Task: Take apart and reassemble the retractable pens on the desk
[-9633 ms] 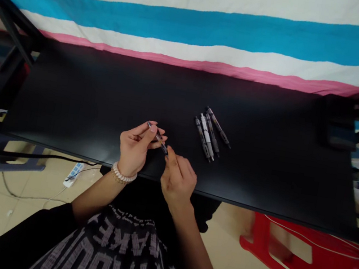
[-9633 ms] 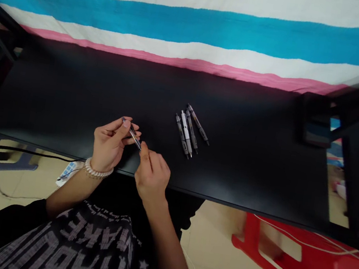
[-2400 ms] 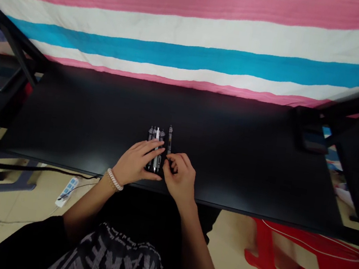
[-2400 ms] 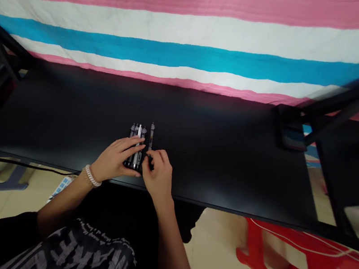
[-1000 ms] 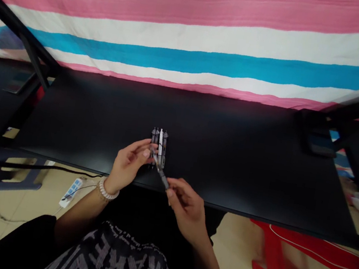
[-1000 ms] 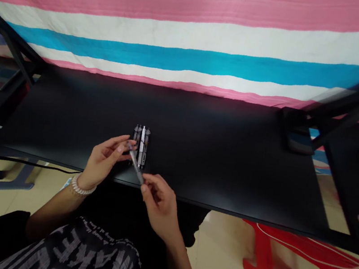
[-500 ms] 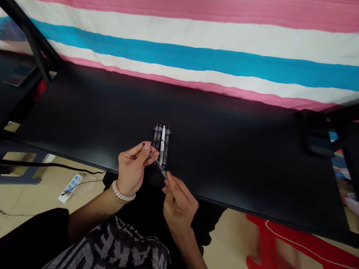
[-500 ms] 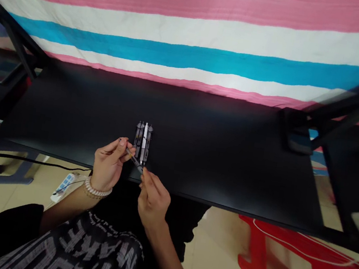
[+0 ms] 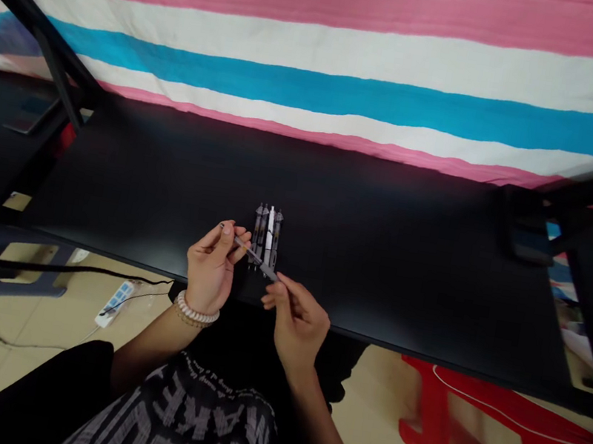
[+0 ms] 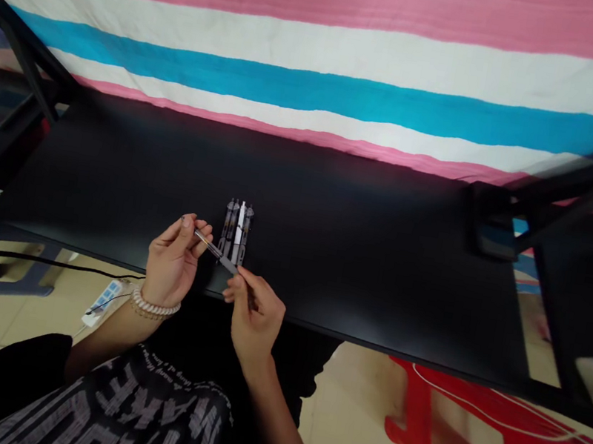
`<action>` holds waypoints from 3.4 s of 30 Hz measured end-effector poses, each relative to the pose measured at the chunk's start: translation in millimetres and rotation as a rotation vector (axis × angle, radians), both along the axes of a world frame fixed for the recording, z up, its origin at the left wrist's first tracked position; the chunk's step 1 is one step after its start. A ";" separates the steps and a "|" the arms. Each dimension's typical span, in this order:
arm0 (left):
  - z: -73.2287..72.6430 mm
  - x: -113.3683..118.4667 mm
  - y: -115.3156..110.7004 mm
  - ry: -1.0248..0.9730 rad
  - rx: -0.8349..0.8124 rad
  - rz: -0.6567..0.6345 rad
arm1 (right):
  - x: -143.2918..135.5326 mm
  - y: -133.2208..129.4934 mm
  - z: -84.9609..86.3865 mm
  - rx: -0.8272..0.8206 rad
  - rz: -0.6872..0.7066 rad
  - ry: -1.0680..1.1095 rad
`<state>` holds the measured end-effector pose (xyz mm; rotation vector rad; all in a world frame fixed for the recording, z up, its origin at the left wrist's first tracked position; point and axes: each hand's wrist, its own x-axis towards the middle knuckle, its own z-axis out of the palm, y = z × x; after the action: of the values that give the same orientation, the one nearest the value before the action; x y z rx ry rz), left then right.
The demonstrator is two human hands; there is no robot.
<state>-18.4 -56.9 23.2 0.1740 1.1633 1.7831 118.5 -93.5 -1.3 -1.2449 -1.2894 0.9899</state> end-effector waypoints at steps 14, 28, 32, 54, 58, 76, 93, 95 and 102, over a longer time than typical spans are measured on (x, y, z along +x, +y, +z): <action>-3.5 -19.9 8.8 0.032 0.014 0.102 | 13.0 2.6 -2.1 0.234 -0.096 -0.183; -8.2 0.6 0.5 -0.061 -0.012 -0.014 | -1.0 2.9 -6.3 -0.040 0.022 -0.109; -10.5 -1.7 1.0 -0.033 -0.023 -0.011 | 1.8 3.3 -6.3 -0.031 0.046 -0.161; 21.0 -10.0 -3.9 -0.378 0.094 -0.247 | -20.4 -17.9 2.1 -0.076 0.288 -0.214; 23.2 -14.5 -6.0 -0.386 0.071 -0.285 | -19.4 -21.0 -3.1 -0.001 0.291 -0.259; -2.9 -18.2 14.8 0.255 0.086 -0.313 | 47.0 7.4 -15.8 0.011 -0.271 -0.648; -40.2 -35.8 -1.3 0.810 -0.068 -0.186 | 14.0 31.0 -8.3 0.099 0.216 -0.607; -40.2 -36.0 -0.1 0.774 -0.055 -0.184 | 7.8 32.6 -11.4 0.120 0.207 -0.688; -40.4 -40.9 -3.2 0.923 -0.019 -0.226 | 15.1 41.2 -9.4 0.036 0.172 -0.813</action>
<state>-59.2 -60.1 -17.2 1.1589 1.6948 1.4945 133.6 -52.3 -10.7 -1.6001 -2.0485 0.5663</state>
